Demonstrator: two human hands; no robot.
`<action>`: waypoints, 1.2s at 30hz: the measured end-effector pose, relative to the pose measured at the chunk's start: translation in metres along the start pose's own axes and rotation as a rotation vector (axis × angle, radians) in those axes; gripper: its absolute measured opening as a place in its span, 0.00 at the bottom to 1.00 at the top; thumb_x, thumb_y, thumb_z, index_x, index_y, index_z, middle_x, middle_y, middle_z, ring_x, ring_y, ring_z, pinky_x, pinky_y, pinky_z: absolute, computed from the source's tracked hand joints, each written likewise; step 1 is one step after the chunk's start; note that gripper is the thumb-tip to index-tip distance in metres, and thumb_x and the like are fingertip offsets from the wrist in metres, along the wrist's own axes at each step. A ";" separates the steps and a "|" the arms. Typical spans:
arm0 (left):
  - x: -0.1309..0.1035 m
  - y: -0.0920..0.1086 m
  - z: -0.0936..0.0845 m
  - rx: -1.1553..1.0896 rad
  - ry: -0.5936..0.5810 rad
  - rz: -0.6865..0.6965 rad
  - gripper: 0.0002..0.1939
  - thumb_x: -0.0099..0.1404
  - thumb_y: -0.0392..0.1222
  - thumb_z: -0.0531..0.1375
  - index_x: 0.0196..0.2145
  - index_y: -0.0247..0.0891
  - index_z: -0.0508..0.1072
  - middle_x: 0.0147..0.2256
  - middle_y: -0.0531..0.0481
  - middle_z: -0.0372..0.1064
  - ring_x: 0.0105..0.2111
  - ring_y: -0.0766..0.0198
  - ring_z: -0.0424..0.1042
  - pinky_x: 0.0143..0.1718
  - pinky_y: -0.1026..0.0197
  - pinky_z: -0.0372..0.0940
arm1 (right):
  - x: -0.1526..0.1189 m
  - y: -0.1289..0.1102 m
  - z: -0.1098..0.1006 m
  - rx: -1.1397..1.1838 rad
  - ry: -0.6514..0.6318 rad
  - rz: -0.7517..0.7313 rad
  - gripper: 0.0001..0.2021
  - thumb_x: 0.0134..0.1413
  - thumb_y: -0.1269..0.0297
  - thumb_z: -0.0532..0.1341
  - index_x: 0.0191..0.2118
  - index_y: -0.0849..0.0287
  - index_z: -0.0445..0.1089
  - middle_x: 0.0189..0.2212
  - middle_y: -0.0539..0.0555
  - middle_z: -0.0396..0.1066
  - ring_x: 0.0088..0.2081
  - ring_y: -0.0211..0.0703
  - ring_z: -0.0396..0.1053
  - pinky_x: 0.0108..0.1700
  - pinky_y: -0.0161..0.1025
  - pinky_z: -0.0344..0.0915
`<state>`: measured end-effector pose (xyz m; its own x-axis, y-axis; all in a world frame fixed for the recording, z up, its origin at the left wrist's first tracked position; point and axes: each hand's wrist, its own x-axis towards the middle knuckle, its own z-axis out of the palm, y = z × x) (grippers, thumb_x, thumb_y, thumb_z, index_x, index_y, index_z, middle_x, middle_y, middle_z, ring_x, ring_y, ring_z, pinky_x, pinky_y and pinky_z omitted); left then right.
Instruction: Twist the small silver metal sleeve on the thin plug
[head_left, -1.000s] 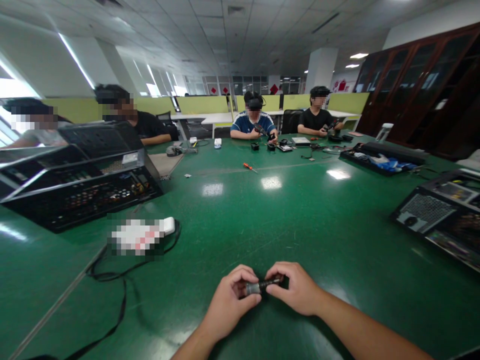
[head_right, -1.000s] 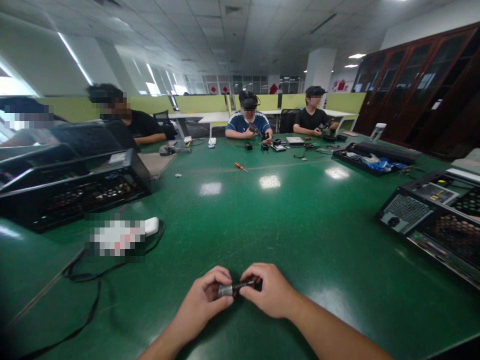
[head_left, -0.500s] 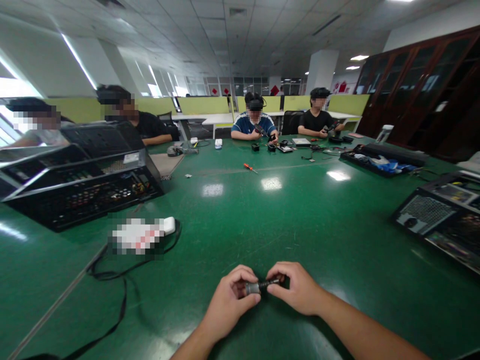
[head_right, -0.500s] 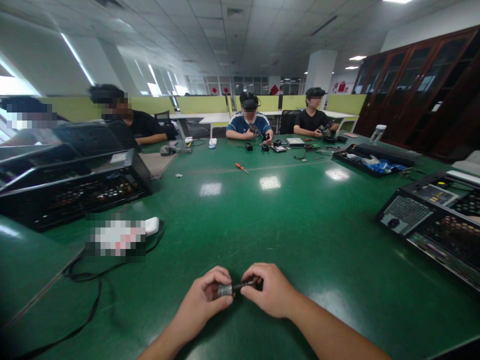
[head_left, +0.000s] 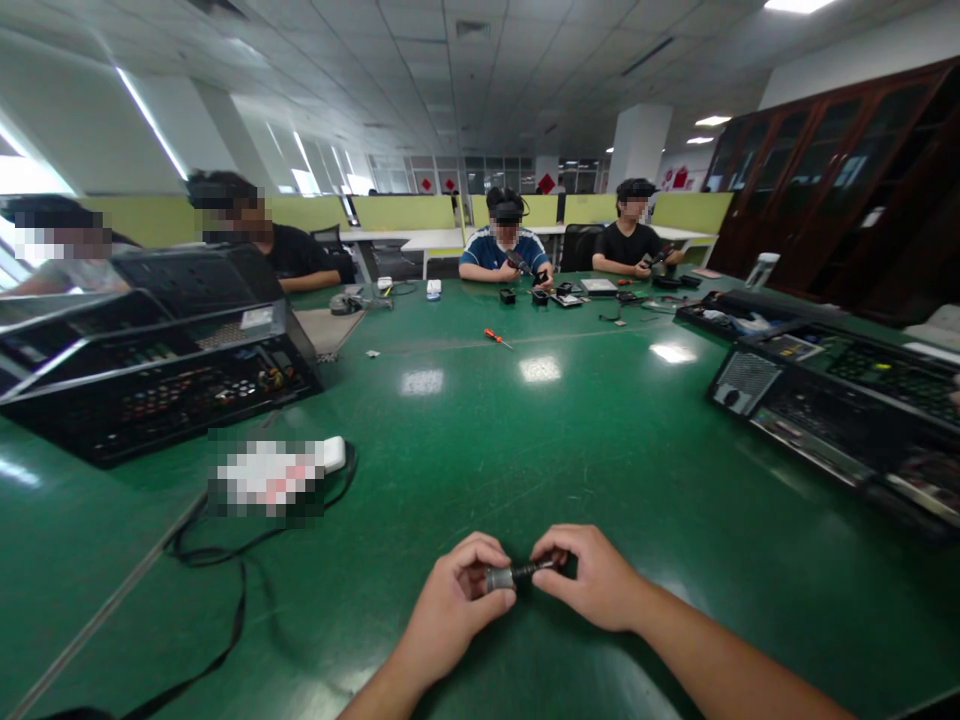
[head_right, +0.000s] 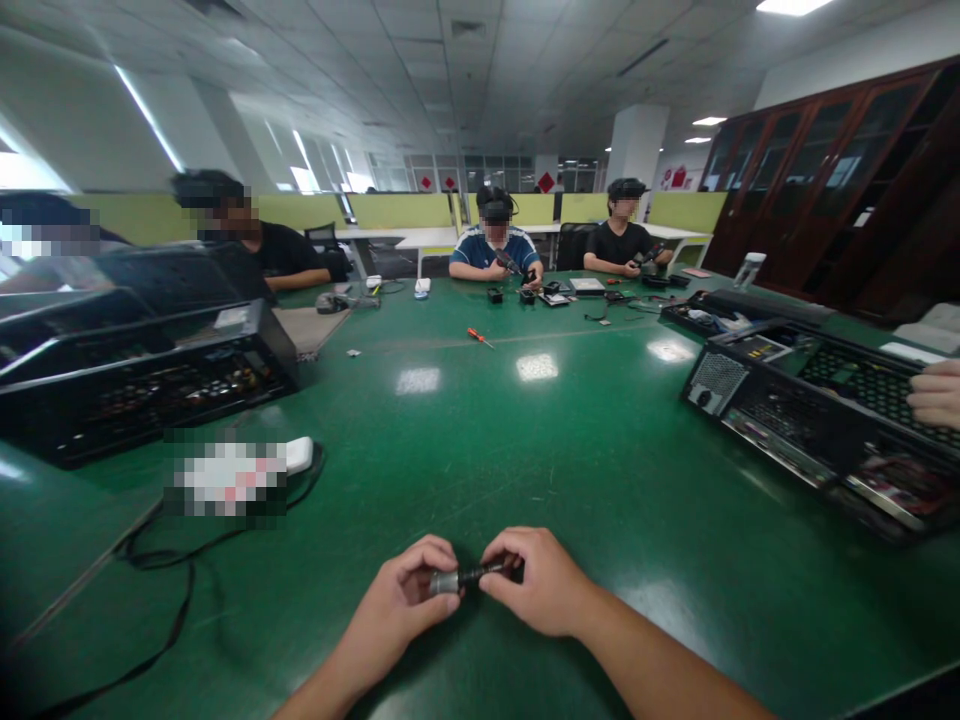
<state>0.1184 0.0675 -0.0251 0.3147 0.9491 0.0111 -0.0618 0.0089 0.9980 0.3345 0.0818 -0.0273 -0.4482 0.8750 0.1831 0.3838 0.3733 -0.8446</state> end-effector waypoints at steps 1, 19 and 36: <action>0.000 0.000 0.000 0.002 0.001 0.001 0.10 0.51 0.36 0.70 0.31 0.37 0.74 0.36 0.50 0.65 0.33 0.62 0.65 0.35 0.62 0.60 | 0.000 0.000 0.000 -0.002 -0.002 -0.002 0.05 0.51 0.69 0.64 0.35 0.59 0.75 0.30 0.52 0.74 0.32 0.40 0.70 0.36 0.35 0.64; 0.000 0.000 0.000 -0.020 -0.009 -0.004 0.10 0.53 0.35 0.70 0.32 0.37 0.74 0.36 0.50 0.64 0.33 0.63 0.65 0.34 0.63 0.60 | -0.001 0.001 -0.004 -0.004 -0.004 0.000 0.05 0.51 0.69 0.64 0.35 0.59 0.75 0.29 0.51 0.73 0.31 0.40 0.70 0.36 0.35 0.64; 0.002 -0.002 -0.002 0.004 -0.003 0.015 0.11 0.52 0.37 0.71 0.31 0.36 0.73 0.34 0.50 0.64 0.32 0.63 0.65 0.34 0.63 0.59 | 0.000 0.003 -0.004 -0.022 -0.008 0.011 0.05 0.51 0.69 0.63 0.35 0.59 0.75 0.29 0.51 0.73 0.31 0.39 0.69 0.36 0.34 0.63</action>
<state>0.1171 0.0697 -0.0272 0.3161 0.9483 0.0267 -0.0632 -0.0070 0.9980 0.3390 0.0836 -0.0277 -0.4504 0.8766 0.1694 0.4062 0.3702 -0.8354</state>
